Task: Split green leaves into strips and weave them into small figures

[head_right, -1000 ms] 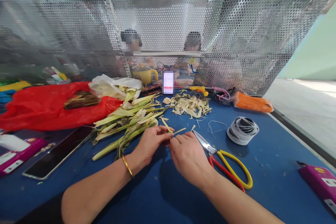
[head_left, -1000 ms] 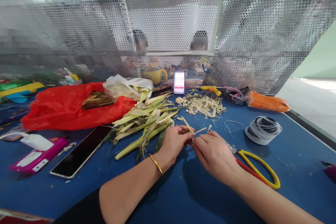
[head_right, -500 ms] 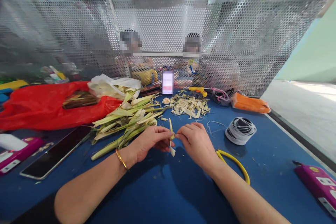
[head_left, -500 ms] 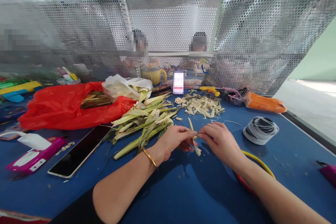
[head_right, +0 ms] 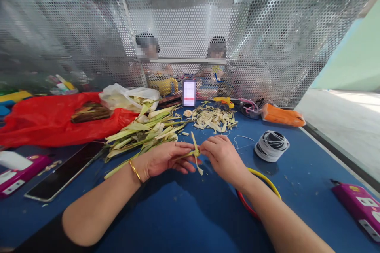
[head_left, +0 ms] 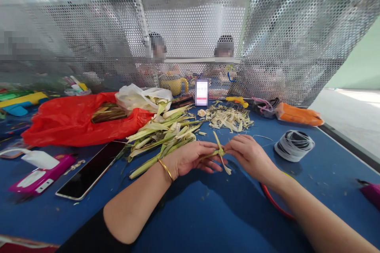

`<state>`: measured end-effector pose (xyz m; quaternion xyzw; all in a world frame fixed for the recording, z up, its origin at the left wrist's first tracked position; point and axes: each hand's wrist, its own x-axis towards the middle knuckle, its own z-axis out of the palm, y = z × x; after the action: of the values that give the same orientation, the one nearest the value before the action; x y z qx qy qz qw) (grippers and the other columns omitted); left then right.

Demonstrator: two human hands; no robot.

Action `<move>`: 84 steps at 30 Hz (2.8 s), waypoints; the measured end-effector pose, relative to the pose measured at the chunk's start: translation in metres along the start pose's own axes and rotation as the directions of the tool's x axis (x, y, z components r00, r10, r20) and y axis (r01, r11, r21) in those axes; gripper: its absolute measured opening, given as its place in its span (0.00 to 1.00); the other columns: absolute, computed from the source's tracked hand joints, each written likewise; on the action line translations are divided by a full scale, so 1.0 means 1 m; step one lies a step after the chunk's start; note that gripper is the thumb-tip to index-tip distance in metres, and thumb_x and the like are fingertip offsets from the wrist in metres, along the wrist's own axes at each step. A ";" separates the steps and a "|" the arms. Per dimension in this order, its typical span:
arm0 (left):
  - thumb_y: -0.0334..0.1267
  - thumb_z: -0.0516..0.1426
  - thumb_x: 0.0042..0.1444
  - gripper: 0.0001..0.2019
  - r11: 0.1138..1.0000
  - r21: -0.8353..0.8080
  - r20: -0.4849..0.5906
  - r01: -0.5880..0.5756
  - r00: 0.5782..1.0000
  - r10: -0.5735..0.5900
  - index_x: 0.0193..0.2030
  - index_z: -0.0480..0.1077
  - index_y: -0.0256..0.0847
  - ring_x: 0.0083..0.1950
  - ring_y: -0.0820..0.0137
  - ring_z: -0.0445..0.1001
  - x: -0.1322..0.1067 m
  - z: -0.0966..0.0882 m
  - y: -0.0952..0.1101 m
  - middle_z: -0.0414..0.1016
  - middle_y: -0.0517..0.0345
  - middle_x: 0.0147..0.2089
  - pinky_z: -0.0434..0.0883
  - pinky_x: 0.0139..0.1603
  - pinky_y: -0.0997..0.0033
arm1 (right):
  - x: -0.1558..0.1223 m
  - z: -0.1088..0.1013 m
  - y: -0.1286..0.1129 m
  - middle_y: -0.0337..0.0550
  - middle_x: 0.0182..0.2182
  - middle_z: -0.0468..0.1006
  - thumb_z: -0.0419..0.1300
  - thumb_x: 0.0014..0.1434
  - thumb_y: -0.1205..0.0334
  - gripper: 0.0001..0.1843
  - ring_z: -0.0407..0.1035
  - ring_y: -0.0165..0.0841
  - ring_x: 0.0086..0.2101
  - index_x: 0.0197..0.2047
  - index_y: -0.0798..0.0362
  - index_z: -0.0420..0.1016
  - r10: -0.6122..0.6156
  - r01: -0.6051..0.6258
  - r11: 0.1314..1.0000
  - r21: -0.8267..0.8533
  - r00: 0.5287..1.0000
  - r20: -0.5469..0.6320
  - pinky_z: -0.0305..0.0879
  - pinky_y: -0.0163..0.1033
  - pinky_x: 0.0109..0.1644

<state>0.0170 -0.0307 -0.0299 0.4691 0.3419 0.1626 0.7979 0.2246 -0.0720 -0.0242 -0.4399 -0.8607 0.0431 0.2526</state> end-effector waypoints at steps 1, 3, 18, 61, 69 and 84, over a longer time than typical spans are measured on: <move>0.46 0.64 0.48 0.20 1.000 -0.001 0.025 0.005 1.000 -0.005 0.46 0.73 0.40 0.37 0.68 0.79 -0.001 -0.001 0.000 0.80 0.47 0.44 0.72 0.34 0.74 | 0.000 0.000 0.001 0.41 0.32 0.76 0.50 0.67 0.65 0.11 0.68 0.34 0.35 0.36 0.52 0.72 -0.017 0.017 1.000 0.025 1.000 0.005 0.58 0.41 0.46; 0.47 0.65 0.48 0.19 1.000 0.018 0.033 0.005 0.999 -0.006 0.44 0.73 0.39 0.36 0.69 0.79 -0.001 0.000 -0.001 0.80 0.47 0.44 0.71 0.34 0.74 | 0.000 0.001 0.000 0.41 0.32 0.76 0.50 0.67 0.66 0.10 0.69 0.33 0.35 0.37 0.52 0.72 -0.041 0.040 0.997 0.061 0.999 0.010 0.58 0.41 0.47; 0.45 0.65 0.43 0.13 0.970 0.239 -0.163 -0.054 0.982 0.095 0.30 0.75 0.36 0.22 0.75 0.72 0.004 0.012 -0.011 0.77 0.56 0.24 0.60 0.24 0.77 | 0.000 0.002 -0.005 0.40 0.27 0.72 0.52 0.66 0.65 0.12 0.64 0.34 0.32 0.30 0.52 0.68 -0.015 0.016 0.999 0.040 1.000 -0.021 0.59 0.41 0.43; 0.35 0.61 0.53 0.06 0.974 -0.104 -0.475 -0.200 0.871 0.128 0.35 0.74 0.34 0.26 0.75 0.76 0.012 0.026 -0.013 0.79 0.53 0.31 0.63 0.23 0.80 | -0.003 0.028 -0.018 0.35 0.18 0.67 0.56 0.57 0.43 0.24 0.56 0.27 0.21 0.21 0.53 0.66 0.557 -0.559 0.627 0.542 0.809 0.189 0.50 0.34 0.25; 0.32 0.59 0.54 0.03 0.970 0.003 -0.485 -0.245 0.848 0.215 0.32 0.72 0.34 0.24 0.76 0.73 0.014 0.029 -0.016 0.77 0.56 0.27 0.63 0.23 0.80 | -0.008 0.022 -0.030 0.38 0.21 0.68 0.49 0.64 0.59 0.18 0.61 0.31 0.26 0.22 0.52 0.62 0.181 -0.174 0.978 0.112 0.981 -0.065 0.54 0.36 0.34; 0.45 0.62 0.52 0.13 0.969 0.152 -0.267 -0.193 0.936 0.228 0.36 0.73 0.35 0.23 0.76 0.72 0.013 0.027 -0.021 0.80 0.51 0.33 0.60 0.23 0.79 | 0.001 0.023 -0.007 0.35 0.16 0.69 0.65 0.45 0.41 0.22 0.64 0.29 0.22 0.22 0.53 0.69 0.690 -0.516 0.370 0.773 0.709 0.144 0.61 0.36 0.30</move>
<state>0.0439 -0.0516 -0.0441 0.5233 0.4094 0.2908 0.6884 0.2080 -0.0722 -0.0419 -0.5745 -0.5012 0.4487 0.4664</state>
